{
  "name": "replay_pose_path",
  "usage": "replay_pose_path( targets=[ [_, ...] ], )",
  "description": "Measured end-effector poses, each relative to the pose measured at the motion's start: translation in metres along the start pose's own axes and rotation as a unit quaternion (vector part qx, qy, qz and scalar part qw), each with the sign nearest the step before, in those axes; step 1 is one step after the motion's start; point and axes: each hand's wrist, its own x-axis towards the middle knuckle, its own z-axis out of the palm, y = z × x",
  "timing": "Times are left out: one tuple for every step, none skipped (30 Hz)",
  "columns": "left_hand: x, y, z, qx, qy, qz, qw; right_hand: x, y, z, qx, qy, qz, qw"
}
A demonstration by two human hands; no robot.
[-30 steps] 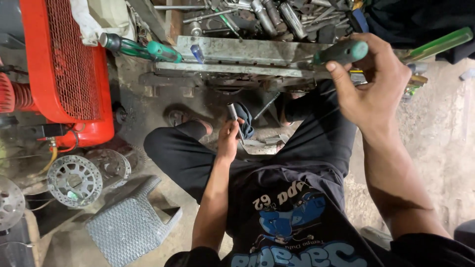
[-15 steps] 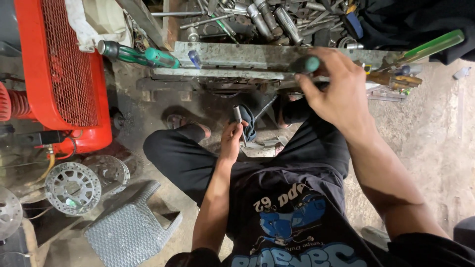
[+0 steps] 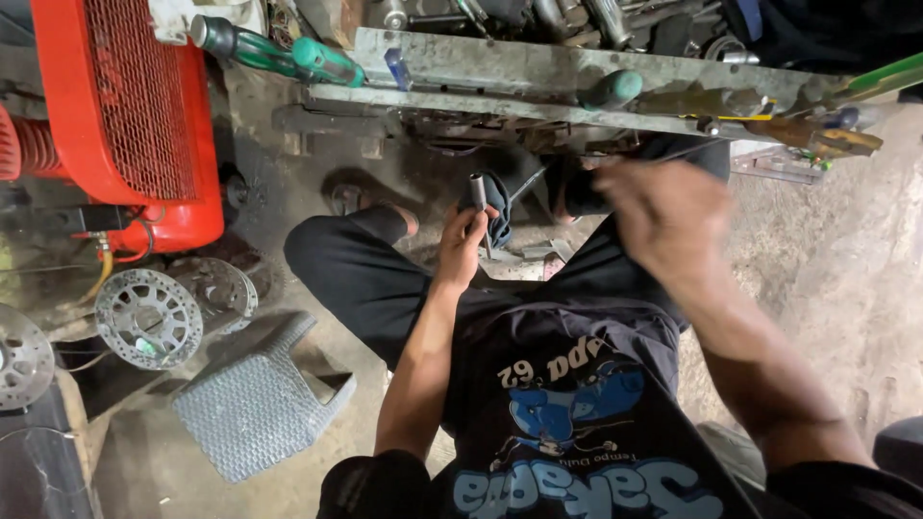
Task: The person sits on the floor and cleans a long metal rod using a blue cloth. They wipe the rod repeatedly, then place it on a metal rack filled with other tools. The person then picks up a small metal part and wipes it with the cloth before placing it on the rack as well.
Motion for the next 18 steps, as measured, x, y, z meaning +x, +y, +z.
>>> replay_pose_path(
  targets=[
    [0.001,0.004,0.0,0.0,-0.001,0.0,1.0,-0.014,0.005,0.019,-0.001,0.001,0.001,1.0],
    [0.001,0.007,0.0,-0.002,-0.01,-0.014,1.0,-0.029,0.01,0.039,0.0,-0.04,0.097,0.994],
    [0.001,0.011,0.0,-0.004,-0.019,-0.028,0.999,-0.045,0.014,0.057,0.001,-0.081,0.192,0.978],
    [0.0,0.014,0.001,-0.002,-0.023,-0.027,0.999,-0.051,0.016,0.069,0.001,-0.077,0.195,0.978],
    [-0.002,0.018,0.002,0.056,-0.013,-0.005,0.998,-0.056,0.018,0.082,0.034,-0.074,0.233,0.969],
    [-0.005,0.022,0.003,0.113,-0.001,0.016,0.993,-0.062,0.019,0.094,0.067,-0.072,0.27,0.958],
    [-0.003,0.019,0.002,0.116,-0.003,0.016,0.993,-0.055,0.012,0.095,0.069,-0.07,0.272,0.957],
    [-0.006,0.015,0.001,0.17,-0.005,0.062,0.983,-0.052,0.003,0.095,0.133,-0.08,0.232,0.96],
    [-0.008,0.012,0.001,0.223,-0.007,0.109,0.969,-0.048,-0.005,0.094,0.197,-0.089,0.19,0.958],
    [-0.009,0.015,0.001,0.219,-0.02,0.115,0.969,-0.053,-0.003,0.102,0.189,-0.078,0.195,0.959],
    [-0.009,0.019,0.001,0.27,-0.031,0.121,0.955,-0.057,-0.001,0.109,0.258,-0.078,0.227,0.936],
    [-0.007,0.022,0.003,0.318,-0.05,0.13,0.938,-0.062,0.002,0.113,0.321,-0.069,0.26,0.908],
    [-0.002,0.024,0.006,0.312,-0.071,0.14,0.937,-0.061,0.002,0.113,0.309,-0.05,0.269,0.911],
    [-0.004,0.026,0.005,0.331,-0.076,0.105,0.935,-0.062,-0.003,0.113,0.262,-0.082,0.303,0.913],
    [-0.007,0.028,0.004,0.35,-0.081,0.07,0.931,-0.063,-0.009,0.115,0.214,-0.115,0.337,0.909],
    [-0.007,0.028,0.004,0.348,-0.094,0.076,0.93,-0.068,-0.005,0.116,0.209,-0.104,0.344,0.91],
    [-0.007,0.029,0.004,0.324,-0.091,0.094,0.937,-0.073,-0.001,0.118,0.257,-0.086,0.329,0.904],
    [-0.007,0.029,0.003,0.3,-0.084,0.111,0.944,-0.076,0.003,0.12,0.306,-0.07,0.31,0.897]
  ],
)
